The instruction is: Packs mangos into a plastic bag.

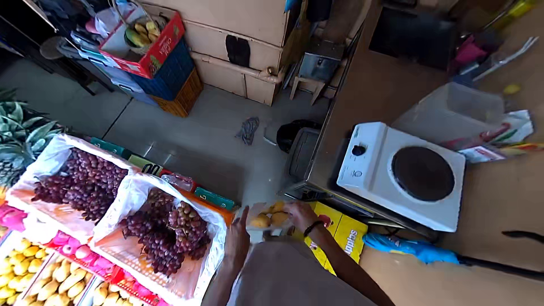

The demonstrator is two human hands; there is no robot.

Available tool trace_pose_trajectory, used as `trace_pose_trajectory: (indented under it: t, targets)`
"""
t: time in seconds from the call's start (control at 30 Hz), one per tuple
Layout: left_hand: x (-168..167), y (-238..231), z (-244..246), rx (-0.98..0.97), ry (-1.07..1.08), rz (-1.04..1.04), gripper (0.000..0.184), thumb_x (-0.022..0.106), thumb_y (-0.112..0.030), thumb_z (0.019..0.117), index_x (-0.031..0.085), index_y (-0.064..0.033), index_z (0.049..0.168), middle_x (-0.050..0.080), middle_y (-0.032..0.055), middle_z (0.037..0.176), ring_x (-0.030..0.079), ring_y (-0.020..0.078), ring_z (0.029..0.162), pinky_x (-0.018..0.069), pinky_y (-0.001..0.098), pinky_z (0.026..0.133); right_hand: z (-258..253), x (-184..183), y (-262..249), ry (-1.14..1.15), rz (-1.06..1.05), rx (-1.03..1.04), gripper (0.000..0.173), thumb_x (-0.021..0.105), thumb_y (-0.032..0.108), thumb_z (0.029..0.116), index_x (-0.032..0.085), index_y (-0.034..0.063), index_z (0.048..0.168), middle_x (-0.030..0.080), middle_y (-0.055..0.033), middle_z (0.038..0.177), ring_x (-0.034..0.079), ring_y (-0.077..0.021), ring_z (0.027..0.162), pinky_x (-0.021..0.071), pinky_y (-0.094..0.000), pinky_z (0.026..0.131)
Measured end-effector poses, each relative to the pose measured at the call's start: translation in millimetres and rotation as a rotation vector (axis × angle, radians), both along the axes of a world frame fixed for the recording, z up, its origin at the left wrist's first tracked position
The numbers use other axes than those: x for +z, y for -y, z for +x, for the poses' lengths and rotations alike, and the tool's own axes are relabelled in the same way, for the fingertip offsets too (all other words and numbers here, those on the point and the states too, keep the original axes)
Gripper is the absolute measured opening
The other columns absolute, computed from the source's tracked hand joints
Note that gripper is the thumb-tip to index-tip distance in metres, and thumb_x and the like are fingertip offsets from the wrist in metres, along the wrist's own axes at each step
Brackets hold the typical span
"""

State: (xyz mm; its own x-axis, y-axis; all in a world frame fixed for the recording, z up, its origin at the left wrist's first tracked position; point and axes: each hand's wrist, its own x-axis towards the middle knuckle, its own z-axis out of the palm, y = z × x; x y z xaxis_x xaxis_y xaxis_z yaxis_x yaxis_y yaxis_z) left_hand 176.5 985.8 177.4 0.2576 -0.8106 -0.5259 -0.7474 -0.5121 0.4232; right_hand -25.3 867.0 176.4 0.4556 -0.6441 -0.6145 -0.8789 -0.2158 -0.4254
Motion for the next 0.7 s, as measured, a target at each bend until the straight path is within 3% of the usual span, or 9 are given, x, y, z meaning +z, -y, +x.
trace_pose_trajectory:
  t: [0.07,0.13,0.23,0.4,0.47,0.53,0.6,0.67,0.7]
  targets:
    - [21.6,52.4,12.7,-0.003,0.027,0.075,0.054,0.052,0.000,0.0984,0.048,-0.0104,0.152,0.067,0.0299,0.119,0.066,0.0491,0.110,0.0527,0.0635,0.093,1.3,19.8,46.4,0.059,-0.042,-0.065,0.033,0.065,0.006,0.0942,0.071,0.0041,0.126,0.069,-0.0223,0.122,0.063,-0.0392,0.120,0.0465,-0.0570,0.107]
    - [34.7,93.5,28.5,0.017,0.035,0.143,0.034,0.051,-0.005,0.1015,0.060,-0.0009,0.134,0.066,0.0310,0.119,0.064,0.0494,0.114,0.0515,0.0633,0.095,1.1,23.0,79.5,0.131,-0.083,-0.161,0.031,0.070,0.012,0.0926,0.072,0.0040,0.123,0.072,-0.0188,0.115,0.068,-0.0340,0.111,0.0508,-0.0543,0.102]
    - [31.9,153.8,61.2,0.068,-0.014,0.098,0.029,0.050,-0.007,0.1024,0.067,-0.0016,0.125,0.068,0.0286,0.117,0.065,0.0468,0.113,0.0512,0.0625,0.096,16.6,16.9,128.0,0.235,-0.149,-0.318,0.028,0.074,0.014,0.0910,0.074,0.0039,0.117,0.074,-0.0162,0.111,0.071,-0.0278,0.102,0.0554,-0.0478,0.096]
    - [-25.0,241.2,121.5,0.086,-0.226,-0.002,0.031,0.060,-0.005,0.0957,0.068,-0.0049,0.126,0.069,0.0234,0.121,0.066,0.0423,0.115,0.0508,0.0617,0.099,70.4,-19.5,203.9,0.362,-0.186,-0.471,0.024,0.078,0.013,0.0881,0.076,0.0017,0.109,0.074,-0.0169,0.098,0.070,-0.0272,0.089,0.0566,-0.0486,0.085]
    - [-45.3,279.2,149.5,0.111,-0.268,0.006,0.033,0.062,-0.002,0.0936,0.067,0.0000,0.126,0.066,0.0254,0.125,0.063,0.0429,0.119,0.0501,0.0600,0.102,105.9,-31.2,236.8,0.453,-0.076,-0.607,0.025,0.075,0.007,0.0897,0.073,-0.0048,0.111,0.074,-0.0189,0.104,0.070,-0.0243,0.094,0.0572,-0.0433,0.089]
    - [-60.8,315.8,187.3,0.182,-0.288,-0.022,0.031,0.063,0.000,0.0923,0.066,0.0048,0.123,0.066,0.0285,0.121,0.063,0.0451,0.116,0.0506,0.0609,0.099,153.1,-39.0,279.3,0.575,0.153,-0.783,0.029,0.066,-0.001,0.0942,0.062,-0.0114,0.121,0.069,-0.0150,0.105,0.066,-0.0136,0.089,0.0567,-0.0316,0.082]
    - [-71.7,340.4,229.9,0.284,-0.307,0.031,0.033,0.064,-0.002,0.0933,0.063,0.0044,0.125,0.065,0.0290,0.122,0.063,0.0467,0.115,0.0514,0.0636,0.097,204.4,-56.6,327.6,0.660,0.488,-0.869,0.025,0.050,0.002,0.1031,0.051,-0.0025,0.128,0.061,-0.0012,0.092,0.062,-0.0048,0.075,0.0564,-0.0259,0.072]
    - [-74.7,362.3,269.2,0.349,-0.326,0.105,0.035,0.064,-0.002,0.0927,0.061,0.0038,0.127,0.064,0.0293,0.124,0.062,0.0475,0.116,0.0512,0.0651,0.095,260.8,-74.7,378.9,0.682,0.706,-0.907,0.013,0.040,0.011,0.1070,0.053,0.0117,0.110,0.058,0.0087,0.072,0.059,-0.0019,0.061,0.0557,-0.0236,0.064]
    - [-77.8,376.0,291.1,0.369,-0.310,0.135,0.036,0.064,-0.001,0.0926,0.061,0.0038,0.128,0.064,0.0291,0.124,0.062,0.0474,0.116,0.0518,0.0653,0.094,295.1,-79.0,403.9,0.659,0.757,-0.903,0.017,0.038,0.017,0.1092,0.054,0.0130,0.104,0.057,0.0093,0.067,0.058,-0.0015,0.057,0.0548,-0.0218,0.061]
